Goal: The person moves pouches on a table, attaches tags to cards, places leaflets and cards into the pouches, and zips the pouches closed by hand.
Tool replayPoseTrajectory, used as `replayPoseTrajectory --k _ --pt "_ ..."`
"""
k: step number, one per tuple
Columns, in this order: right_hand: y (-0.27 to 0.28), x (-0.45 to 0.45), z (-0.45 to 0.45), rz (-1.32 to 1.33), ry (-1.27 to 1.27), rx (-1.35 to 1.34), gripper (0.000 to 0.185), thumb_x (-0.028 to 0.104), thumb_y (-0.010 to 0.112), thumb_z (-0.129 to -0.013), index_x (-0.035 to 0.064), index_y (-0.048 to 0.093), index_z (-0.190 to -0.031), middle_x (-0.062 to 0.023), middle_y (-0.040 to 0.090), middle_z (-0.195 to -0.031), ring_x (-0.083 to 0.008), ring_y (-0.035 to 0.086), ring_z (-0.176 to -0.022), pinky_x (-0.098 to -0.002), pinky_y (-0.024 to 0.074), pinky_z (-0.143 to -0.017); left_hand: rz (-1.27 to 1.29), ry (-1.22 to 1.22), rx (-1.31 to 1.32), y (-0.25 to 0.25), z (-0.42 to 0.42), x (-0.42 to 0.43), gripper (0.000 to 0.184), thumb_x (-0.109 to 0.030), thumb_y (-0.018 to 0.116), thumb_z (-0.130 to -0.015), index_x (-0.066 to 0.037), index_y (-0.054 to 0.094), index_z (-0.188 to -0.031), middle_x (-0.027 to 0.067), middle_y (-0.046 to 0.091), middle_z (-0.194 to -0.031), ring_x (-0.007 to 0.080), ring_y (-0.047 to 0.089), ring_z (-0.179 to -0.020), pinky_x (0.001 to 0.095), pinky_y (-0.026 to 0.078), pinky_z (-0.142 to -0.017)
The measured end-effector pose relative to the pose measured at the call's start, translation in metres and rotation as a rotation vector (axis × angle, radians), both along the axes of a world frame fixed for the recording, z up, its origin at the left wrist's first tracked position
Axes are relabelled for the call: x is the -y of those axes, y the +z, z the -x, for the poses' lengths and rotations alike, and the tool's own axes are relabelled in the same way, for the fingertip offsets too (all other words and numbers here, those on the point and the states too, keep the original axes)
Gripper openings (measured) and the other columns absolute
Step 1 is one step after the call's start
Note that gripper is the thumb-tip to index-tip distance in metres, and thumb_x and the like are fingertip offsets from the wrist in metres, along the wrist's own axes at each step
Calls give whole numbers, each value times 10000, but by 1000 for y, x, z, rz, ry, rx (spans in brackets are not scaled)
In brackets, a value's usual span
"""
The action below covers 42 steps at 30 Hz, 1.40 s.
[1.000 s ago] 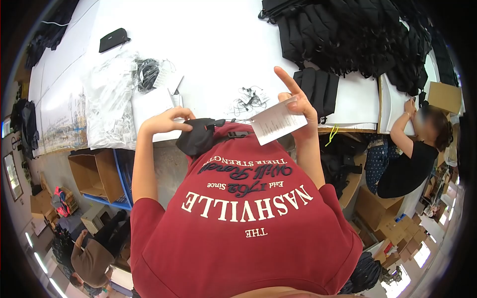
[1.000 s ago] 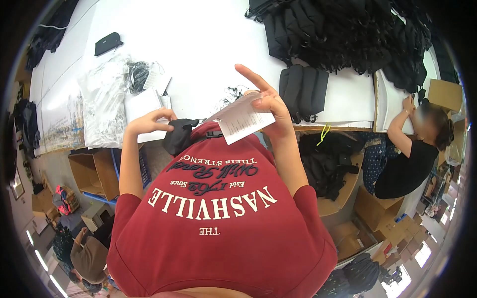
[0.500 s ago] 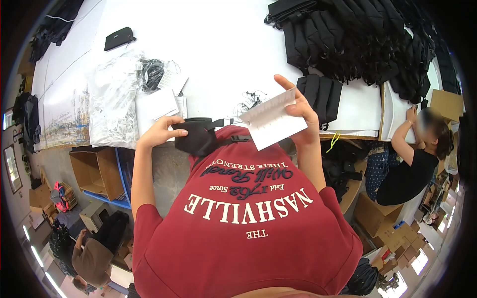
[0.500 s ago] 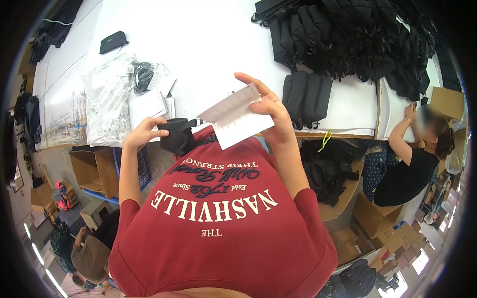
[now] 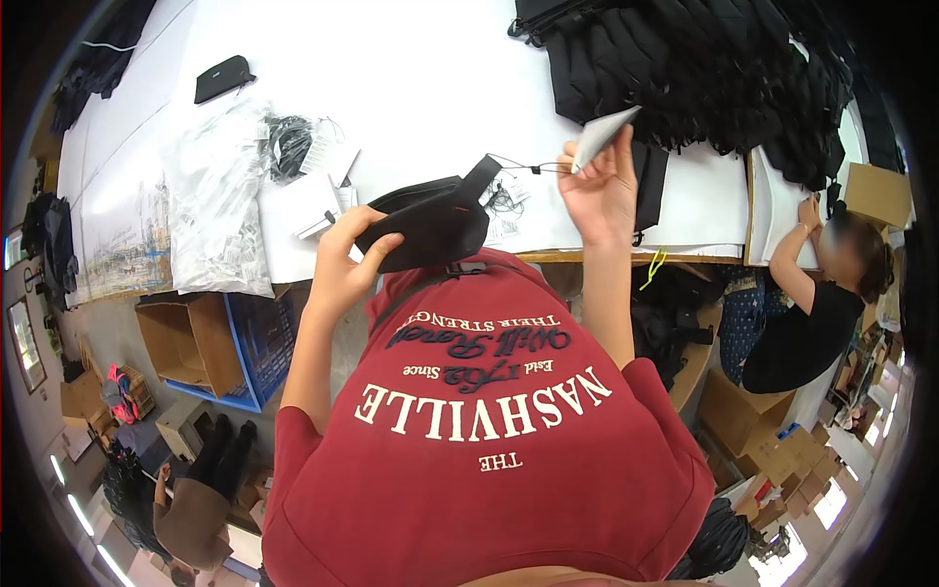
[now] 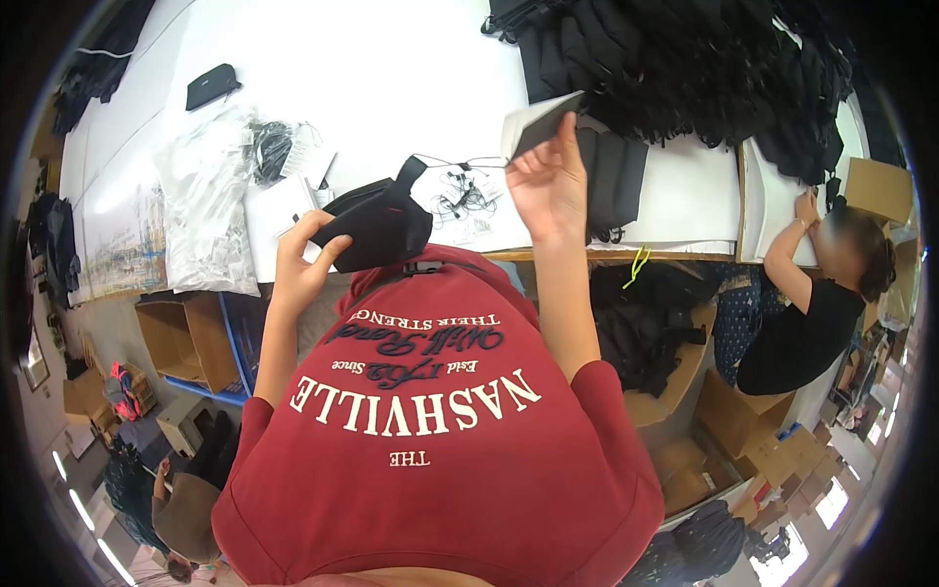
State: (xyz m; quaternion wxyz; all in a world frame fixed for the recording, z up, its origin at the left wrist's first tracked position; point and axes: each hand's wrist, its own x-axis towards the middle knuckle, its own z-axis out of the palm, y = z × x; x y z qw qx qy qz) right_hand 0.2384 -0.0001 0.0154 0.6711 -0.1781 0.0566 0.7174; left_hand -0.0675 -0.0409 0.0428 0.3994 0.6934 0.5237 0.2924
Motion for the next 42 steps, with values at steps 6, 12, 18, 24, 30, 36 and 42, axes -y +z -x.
replayPoseTrajectory --k 6,12,18,24,30,36,42 --pt "-11 -2 39 138 143 -147 287 356 570 -925 118 587 -765 8 501 -704 -113 452 -651 -234 391 -588 -241 8 -138 17 -11 3 119 -61 673 -760 -14 599 -839 102 599 -788 280 548 -761 349 422 -693" --pt "-24 -2 44 -45 352 -245 210 238 460 -900 89 487 -755 -31 459 -680 -166 423 -631 -271 366 -600 -309 -23 -192 13 -10 6 113 -37 666 -756 -27 602 -848 91 598 -781 277 544 -743 357 420 -678" --pt "-5 -11 44 85 344 -178 259 259 470 -904 60 504 -742 -54 489 -721 -175 445 -660 -267 369 -595 -273 -2 -204 12 -10 8 123 -17 678 -751 -1 600 -844 102 606 -792 269 565 -760 345 433 -700" --pt "-5 -16 47 200 187 9 312 318 524 -916 48 567 -766 -31 488 -643 -137 407 -581 -249 326 -501 -311 -81 -229 9 -12 7 130 -48 682 -743 -35 594 -837 90 586 -776 274 542 -734 360 416 -668" --pt "-21 -31 53 209 68 249 219 322 497 -944 105 476 -965 6 322 -495 -82 267 -423 -234 235 -409 -301 -193 -189 10 -22 8 136 -68 693 -734 -39 594 -822 69 579 -762 257 540 -726 350 411 -664" --pt "2 -16 63 189 174 449 450 400 407 -969 87 431 -647 8 288 -450 -95 253 -443 -245 233 -446 -264 -189 -169 11 -22 7 129 -76 687 -741 -32 593 -817 73 577 -757 260 535 -725 353 412 -671" --pt "0 -15 64 198 80 516 307 338 422 -985 106 499 -799 40 279 -448 -70 252 -410 -232 235 -435 -250 -191 -165 13 -24 6 134 -87 687 -746 -28 593 -821 77 578 -756 266 533 -728 355 413 -678"
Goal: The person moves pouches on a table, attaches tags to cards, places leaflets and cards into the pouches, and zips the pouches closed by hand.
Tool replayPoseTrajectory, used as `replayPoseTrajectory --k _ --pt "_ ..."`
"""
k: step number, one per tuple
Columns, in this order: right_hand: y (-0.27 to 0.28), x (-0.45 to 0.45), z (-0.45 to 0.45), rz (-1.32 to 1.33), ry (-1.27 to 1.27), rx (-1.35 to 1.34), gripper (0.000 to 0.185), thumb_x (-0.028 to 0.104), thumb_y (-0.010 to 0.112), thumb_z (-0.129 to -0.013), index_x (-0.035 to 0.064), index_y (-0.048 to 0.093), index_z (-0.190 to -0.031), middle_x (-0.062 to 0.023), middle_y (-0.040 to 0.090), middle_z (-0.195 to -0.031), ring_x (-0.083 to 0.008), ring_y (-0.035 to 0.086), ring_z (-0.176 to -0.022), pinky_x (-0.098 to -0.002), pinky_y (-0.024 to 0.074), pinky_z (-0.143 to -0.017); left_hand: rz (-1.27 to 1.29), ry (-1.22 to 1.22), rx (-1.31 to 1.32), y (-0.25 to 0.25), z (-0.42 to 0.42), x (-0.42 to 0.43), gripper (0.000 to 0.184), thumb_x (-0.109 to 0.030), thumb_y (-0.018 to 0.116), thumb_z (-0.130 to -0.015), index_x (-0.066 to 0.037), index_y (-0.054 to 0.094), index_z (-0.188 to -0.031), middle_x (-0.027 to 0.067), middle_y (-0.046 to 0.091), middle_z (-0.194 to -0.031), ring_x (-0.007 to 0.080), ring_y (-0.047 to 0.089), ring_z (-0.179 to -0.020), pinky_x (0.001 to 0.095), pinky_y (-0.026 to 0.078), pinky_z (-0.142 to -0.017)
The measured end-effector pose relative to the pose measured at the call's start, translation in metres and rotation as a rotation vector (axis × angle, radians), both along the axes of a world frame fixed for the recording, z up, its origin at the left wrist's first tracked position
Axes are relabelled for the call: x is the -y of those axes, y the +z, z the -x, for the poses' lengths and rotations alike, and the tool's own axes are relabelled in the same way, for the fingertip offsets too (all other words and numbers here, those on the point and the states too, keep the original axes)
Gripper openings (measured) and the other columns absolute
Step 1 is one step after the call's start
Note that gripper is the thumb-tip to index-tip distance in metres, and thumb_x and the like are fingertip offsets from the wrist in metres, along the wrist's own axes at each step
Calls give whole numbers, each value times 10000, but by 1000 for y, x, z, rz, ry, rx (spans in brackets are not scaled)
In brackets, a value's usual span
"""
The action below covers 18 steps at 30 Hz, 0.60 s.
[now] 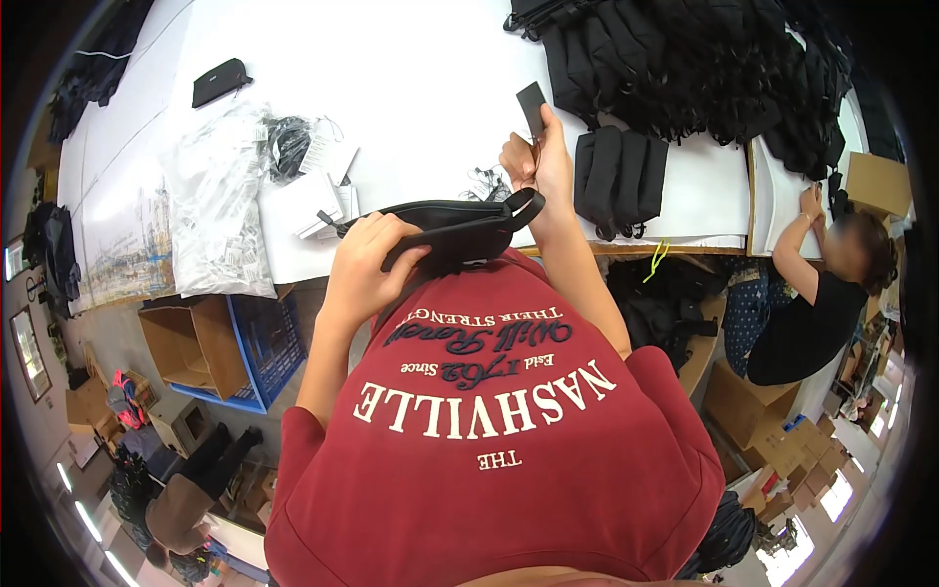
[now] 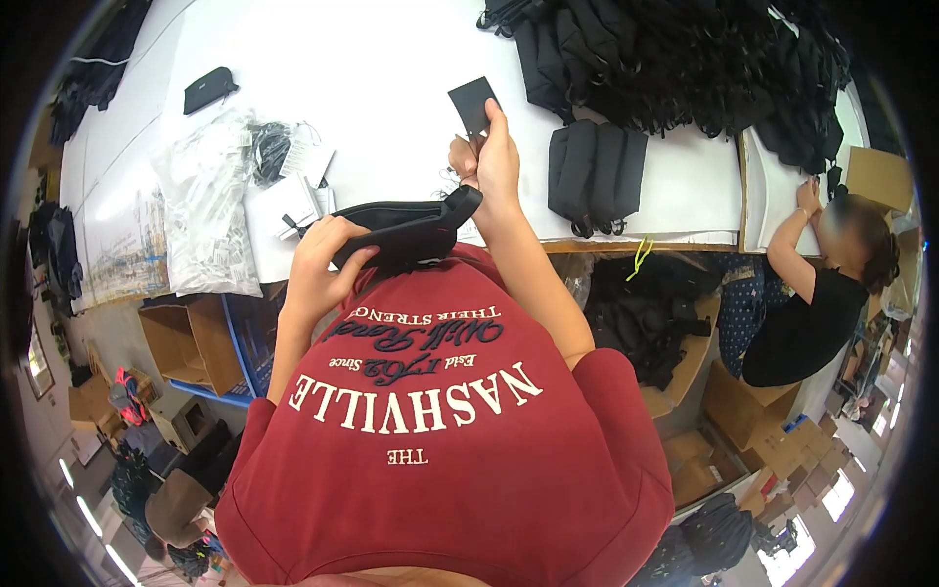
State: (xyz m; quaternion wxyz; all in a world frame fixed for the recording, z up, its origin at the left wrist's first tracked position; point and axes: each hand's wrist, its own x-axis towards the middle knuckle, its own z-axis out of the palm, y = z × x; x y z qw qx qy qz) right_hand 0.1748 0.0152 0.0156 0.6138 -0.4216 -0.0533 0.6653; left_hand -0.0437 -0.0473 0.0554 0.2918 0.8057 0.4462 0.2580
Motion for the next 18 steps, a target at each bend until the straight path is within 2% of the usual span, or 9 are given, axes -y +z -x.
replayPoseTrajectory --k 4,5,7,10,12,13,14,16,18 --pt "-7 -12 -14 -197 -44 336 268 304 538 -957 116 540 -767 83 309 -469 -22 269 -412 -208 196 -408 12 -13 -47 0 3 -2 135 -98 685 -749 -27 597 -822 74 583 -782 265 533 -749 356 417 -688" --pt "-9 -15 -19 -239 -91 376 270 268 614 -920 129 551 -696 112 331 -486 10 262 -422 -192 167 -401 20 -16 -72 1 4 -3 136 -102 685 -750 -26 598 -822 74 585 -796 264 533 -758 356 419 -692" --pt "-4 -17 -29 -323 -35 567 315 261 677 -878 119 547 -629 121 307 -500 14 195 -450 -217 124 -426 61 -31 -152 3 6 -8 155 -90 693 -743 -21 604 -850 93 584 -901 267 551 -823 367 433 -736" --pt "22 -6 -25 -505 290 936 195 234 722 -823 58 694 -746 66 399 -486 -19 308 -471 -226 227 -442 60 -43 -198 10 0 -16 174 -98 698 -742 -25 613 -875 113 547 -1094 281 562 -931 376 443 -814" --pt "49 2 -23 -481 663 1301 249 320 713 -801 75 717 -761 -12 487 -487 -94 428 -458 -261 316 -457 65 -43 -178 15 -10 -23 193 -115 707 -734 -31 622 -885 117 472 -1273 304 543 -1052 393 438 -881" --pt "55 5 -19 -458 833 1451 289 374 702 -792 89 720 -744 -57 530 -496 -148 499 -459 -287 366 -469 -3 -74 -143 13 -16 -24 195 -117 708 -730 -33 622 -884 118 479 -1268 305 536 -1066 398 434 -887" --pt "56 8 -16 -544 879 1596 311 406 675 -783 101 732 -760 -106 606 -564 -272 579 -532 -355 446 -533 -72 -104 -109 11 -20 -26 197 -118 710 -726 -35 622 -882 118 487 -1262 306 529 -1081 403 430 -893" --pt "37 15 -15 -652 1015 1682 244 348 656 -786 119 741 -786 -118 630 -609 -295 610 -584 -376 476 -573 -210 -197 -84 8 -29 -28 204 -119 712 -715 -45 620 -881 119 528 -1211 307 514 -1093 411 414 -906" --pt "28 20 -16 -692 1092 1678 250 329 623 -816 107 737 -787 -122 636 -627 -297 617 -599 -383 470 -576 -126 -288 -88 -1 -32 -26 198 -146 705 -729 -48 622 -880 83 590 -1043 269 533 -977 390 400 -890"
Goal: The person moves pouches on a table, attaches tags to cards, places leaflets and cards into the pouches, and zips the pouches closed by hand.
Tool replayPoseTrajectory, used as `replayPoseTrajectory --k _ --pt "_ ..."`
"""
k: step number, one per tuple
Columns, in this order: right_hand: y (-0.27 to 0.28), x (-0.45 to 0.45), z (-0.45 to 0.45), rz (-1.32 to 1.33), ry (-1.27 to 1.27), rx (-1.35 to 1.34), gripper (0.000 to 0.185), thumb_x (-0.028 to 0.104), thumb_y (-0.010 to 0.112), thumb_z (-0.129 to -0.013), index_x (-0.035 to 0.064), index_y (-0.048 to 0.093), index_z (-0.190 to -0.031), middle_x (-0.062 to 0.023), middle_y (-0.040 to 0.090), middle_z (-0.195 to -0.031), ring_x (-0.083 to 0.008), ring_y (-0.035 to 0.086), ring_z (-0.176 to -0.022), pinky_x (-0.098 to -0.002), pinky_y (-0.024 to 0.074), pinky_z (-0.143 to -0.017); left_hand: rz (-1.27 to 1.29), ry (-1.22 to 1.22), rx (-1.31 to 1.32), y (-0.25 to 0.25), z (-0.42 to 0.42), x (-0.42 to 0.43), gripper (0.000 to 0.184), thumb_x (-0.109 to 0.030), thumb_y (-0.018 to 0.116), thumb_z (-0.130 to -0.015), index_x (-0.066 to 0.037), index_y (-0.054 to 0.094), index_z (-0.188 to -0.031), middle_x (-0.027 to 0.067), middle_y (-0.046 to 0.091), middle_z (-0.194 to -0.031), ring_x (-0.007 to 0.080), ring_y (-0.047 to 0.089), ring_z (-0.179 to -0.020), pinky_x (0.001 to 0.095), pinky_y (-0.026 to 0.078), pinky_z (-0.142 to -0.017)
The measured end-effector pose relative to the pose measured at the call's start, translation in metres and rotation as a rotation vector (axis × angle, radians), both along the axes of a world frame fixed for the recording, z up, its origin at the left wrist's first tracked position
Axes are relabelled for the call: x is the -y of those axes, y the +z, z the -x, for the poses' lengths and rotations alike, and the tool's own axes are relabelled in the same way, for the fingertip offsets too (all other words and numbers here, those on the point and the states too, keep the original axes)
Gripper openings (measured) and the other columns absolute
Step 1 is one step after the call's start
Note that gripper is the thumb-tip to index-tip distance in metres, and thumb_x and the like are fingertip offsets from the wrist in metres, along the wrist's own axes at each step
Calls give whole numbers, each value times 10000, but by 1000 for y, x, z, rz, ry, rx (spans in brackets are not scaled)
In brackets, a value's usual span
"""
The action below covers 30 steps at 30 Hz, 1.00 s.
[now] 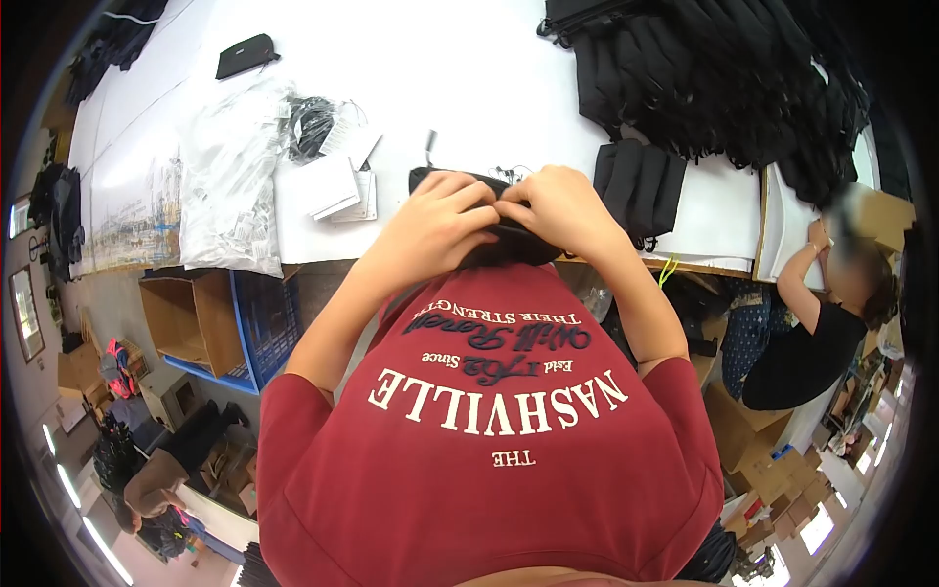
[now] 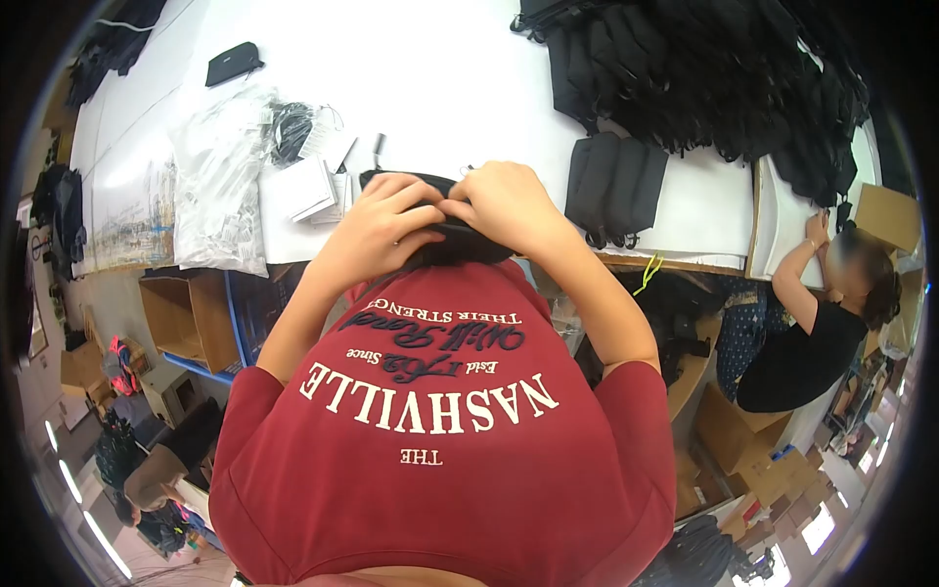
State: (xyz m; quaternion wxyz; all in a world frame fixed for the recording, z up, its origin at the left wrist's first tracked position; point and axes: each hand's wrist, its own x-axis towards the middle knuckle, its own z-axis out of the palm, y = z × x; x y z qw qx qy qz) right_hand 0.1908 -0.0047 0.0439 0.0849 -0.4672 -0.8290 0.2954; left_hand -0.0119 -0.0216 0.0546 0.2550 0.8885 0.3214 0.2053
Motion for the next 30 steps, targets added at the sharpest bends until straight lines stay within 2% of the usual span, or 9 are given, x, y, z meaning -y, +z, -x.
replayPoseTrajectory --k 7,8,10,12,13,15,18,27,30 --pt "38 15 -19 464 -106 -21 308 350 684 -798 44 700 -827 -128 590 -579 -267 597 -538 -328 449 -542 353 -24 109 -27 5 -23 137 -177 672 -799 -58 635 -855 75 616 -841 242 549 -875 336 402 -861" --pt "26 23 -23 396 -145 -90 258 250 736 -755 20 688 -862 -117 451 -490 -200 391 -418 -325 341 -470 470 11 268 -37 3 -31 120 -166 642 -837 -46 634 -844 58 638 -874 196 574 -869 315 416 -845" --pt "12 37 -36 214 -179 -133 261 249 735 -756 17 690 -866 -113 448 -489 -195 373 -419 -321 337 -465 843 294 700 -80 -1 -54 175 -178 579 -901 -23 604 -822 46 644 -868 128 577 -827 285 435 -817" --pt "14 47 -51 178 -288 -179 265 230 734 -756 -3 688 -874 -107 436 -486 -170 348 -418 -310 321 -447 669 593 812 -127 -13 -87 182 -189 595 -874 -7 611 -876 86 648 -847 166 593 -793 304 450 -799" --pt "20 52 -60 212 -379 -167 256 189 737 -756 -31 681 -873 -85 397 -484 -112 331 -434 -289 302 -440 654 558 597 -158 -20 -95 214 -203 627 -843 -3 601 -914 109 642 -874 200 600 -821 325 458 -795" --pt "18 64 -82 118 -538 -122 233 220 717 -760 10 693 -860 -119 463 -503 -202 399 -425 -316 336 -464 591 478 183 -210 -35 -100 335 -230 690 -779 6 580 -990 155 629 -929 268 612 -877 367 473 -788" --pt "15 84 -101 19 -798 -68 270 207 739 -757 -27 684 -882 -64 365 -491 -96 294 -470 -280 284 -457 423 285 -498 -223 -59 -77 690 -275 799 -606 23 470 -1135 213 489 -1145 363 517 -1056 435 478 -830" --pt "-13 109 -100 66 -920 -133 312 240 744 -755 -32 686 -897 -50 375 -480 -81 310 -458 -278 287 -456 291 311 -399 -218 -7 -26 481 -207 809 -607 -68 523 -968 130 530 -1003 319 520 -972 407 426 -810" --pt "-14 96 -86 -4 -792 -95 245 228 719 -766 21 703 -895 -120 548 -552 -198 499 -456 -306 377 -486 254 314 -326 -228 10 -11 381 -162 785 -639 -70 538 -914 113 561 -940 306 541 -933 407 429 -779"
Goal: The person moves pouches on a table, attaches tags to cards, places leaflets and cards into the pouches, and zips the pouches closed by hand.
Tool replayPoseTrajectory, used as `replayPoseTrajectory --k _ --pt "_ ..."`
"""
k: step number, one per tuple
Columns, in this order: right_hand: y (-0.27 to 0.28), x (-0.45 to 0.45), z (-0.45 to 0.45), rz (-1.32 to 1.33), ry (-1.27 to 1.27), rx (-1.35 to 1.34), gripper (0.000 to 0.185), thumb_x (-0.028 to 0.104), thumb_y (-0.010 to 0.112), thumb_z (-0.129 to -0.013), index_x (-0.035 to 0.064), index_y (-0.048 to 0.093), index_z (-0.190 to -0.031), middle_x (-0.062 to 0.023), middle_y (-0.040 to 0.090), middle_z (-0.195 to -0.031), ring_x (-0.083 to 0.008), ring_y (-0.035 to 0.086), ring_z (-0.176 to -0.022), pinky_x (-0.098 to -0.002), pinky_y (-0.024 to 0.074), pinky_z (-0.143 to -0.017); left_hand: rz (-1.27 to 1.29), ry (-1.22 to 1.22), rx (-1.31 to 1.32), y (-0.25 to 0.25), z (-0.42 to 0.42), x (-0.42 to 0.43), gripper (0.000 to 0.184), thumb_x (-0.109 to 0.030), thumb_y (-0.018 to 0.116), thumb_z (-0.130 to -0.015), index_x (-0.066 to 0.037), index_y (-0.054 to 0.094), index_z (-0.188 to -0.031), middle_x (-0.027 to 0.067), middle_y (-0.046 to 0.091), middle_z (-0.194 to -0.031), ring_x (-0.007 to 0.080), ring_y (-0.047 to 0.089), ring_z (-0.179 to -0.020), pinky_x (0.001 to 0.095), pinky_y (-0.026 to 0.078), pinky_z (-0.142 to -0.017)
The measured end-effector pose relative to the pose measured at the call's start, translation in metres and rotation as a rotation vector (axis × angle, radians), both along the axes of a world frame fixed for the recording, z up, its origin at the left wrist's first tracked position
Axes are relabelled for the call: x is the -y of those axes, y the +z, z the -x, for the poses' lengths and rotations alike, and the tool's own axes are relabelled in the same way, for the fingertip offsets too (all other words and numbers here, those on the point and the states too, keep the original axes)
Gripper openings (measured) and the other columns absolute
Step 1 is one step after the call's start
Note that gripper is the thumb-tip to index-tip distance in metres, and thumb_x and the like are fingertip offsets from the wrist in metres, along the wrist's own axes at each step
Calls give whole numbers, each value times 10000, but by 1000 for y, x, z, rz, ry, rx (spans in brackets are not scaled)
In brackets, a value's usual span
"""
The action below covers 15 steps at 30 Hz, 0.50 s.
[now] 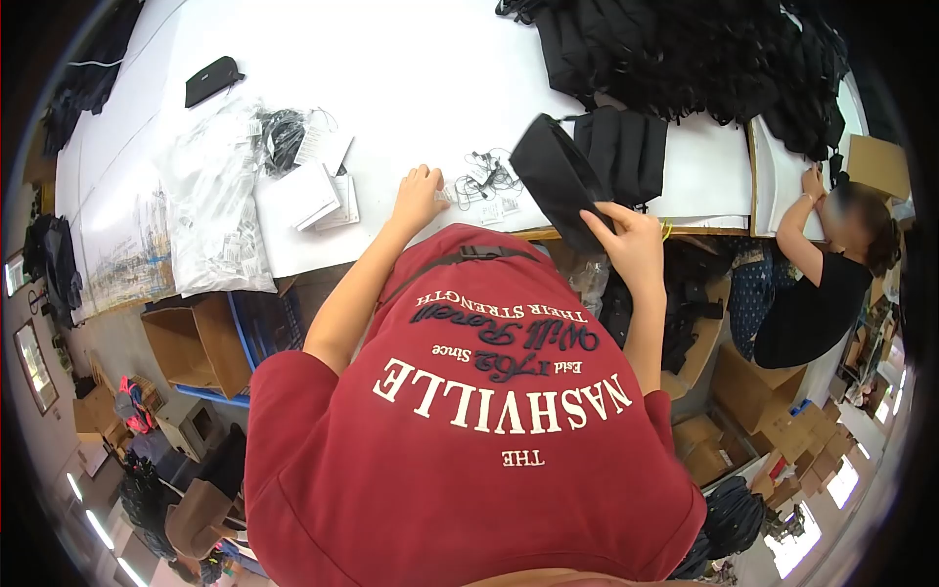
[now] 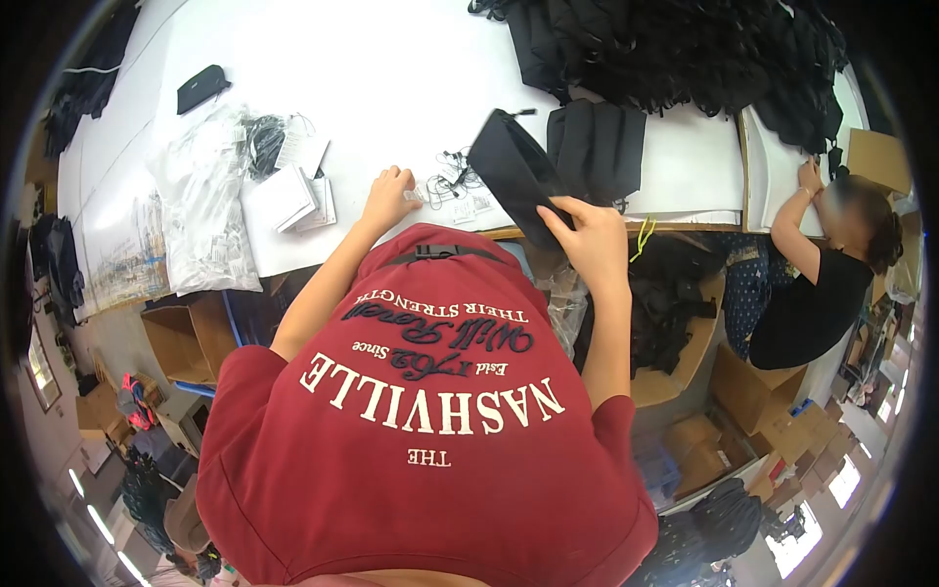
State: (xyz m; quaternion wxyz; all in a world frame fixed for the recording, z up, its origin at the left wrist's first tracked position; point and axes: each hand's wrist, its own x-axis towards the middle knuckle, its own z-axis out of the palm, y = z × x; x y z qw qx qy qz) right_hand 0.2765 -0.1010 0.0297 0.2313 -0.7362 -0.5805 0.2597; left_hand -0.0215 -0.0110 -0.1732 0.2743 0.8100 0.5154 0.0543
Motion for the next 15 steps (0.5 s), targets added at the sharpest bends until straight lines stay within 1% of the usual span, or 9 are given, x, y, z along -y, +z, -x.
replayPoseTrajectory --k 1,2,4,5,7,9,11,13,15 --pt "0 -5 8 -45 41 23 231 229 713 -769 34 707 -892 -134 585 -580 -232 546 -471 -314 401 -496 -15 8 42 0 2 2 350 -147 776 -651 -66 541 -897 108 575 -915 302 552 -913 407 434 -764" --pt "-2 -9 15 -97 84 62 210 247 701 -776 66 714 -880 -146 634 -667 -302 605 -571 -339 455 -537 36 79 94 0 5 2 322 -134 765 -668 -56 546 -891 100 584 -880 285 561 -869 393 438 -740" --pt "-9 -18 26 -193 197 124 175 246 695 -771 101 719 -867 -124 627 -640 -290 600 -572 -351 461 -548 135 221 197 14 8 -4 266 -108 743 -704 -35 556 -877 83 602 -810 252 580 -781 363 446 -691" --pt "-9 -23 31 -225 253 140 159 237 692 -769 110 719 -862 -116 620 -622 -283 598 -569 -353 459 -551 56 317 321 25 8 -6 243 -97 733 -720 -30 565 -883 80 604 -792 235 574 -745 345 444 -672" --pt "-6 -32 39 -264 351 177 155 218 700 -766 106 722 -871 -100 621 -618 -260 585 -550 -337 446 -554 -104 508 568 79 1 -11 199 -75 713 -752 -20 584 -893 73 608 -755 200 564 -672 309 440 -634" --pt "-3 -42 45 -318 434 196 148 206 705 -762 105 724 -868 -86 622 -612 -245 576 -536 -331 435 -556 -358 565 656 129 -2 -16 138 -48 697 -776 -25 618 -887 67 605 -770 164 542 -670 279 432 -643" --pt "0 -52 50 -383 500 195 139 203 705 -758 105 722 -856 -75 621 -605 -239 569 -528 -335 428 -556 -585 499 749 177 -9 -14 104 -48 711 -770 -40 640 -845 56 615 -781 171 550 -686 282 435 -635" --pt "3 -61 54 -410 573 218 141 197 706 -756 105 721 -862 -70 619 -598 -234 574 -533 -329 433 -555 -696 340 740 203 -19 -10 107 -90 735 -750 -72 658 -822 30 620 -793 186 552 -771 301 422 -717" --pt "6 -67 61 -448 623 209 135 192 707 -756 111 721 -863 -68 619 -599 -234 575 -533 -325 435 -555 -630 130 445 216 -24 -5 143 -122 748 -736 -100 691 -866 -2 631 -897 200 521 -903 335 371 -849"
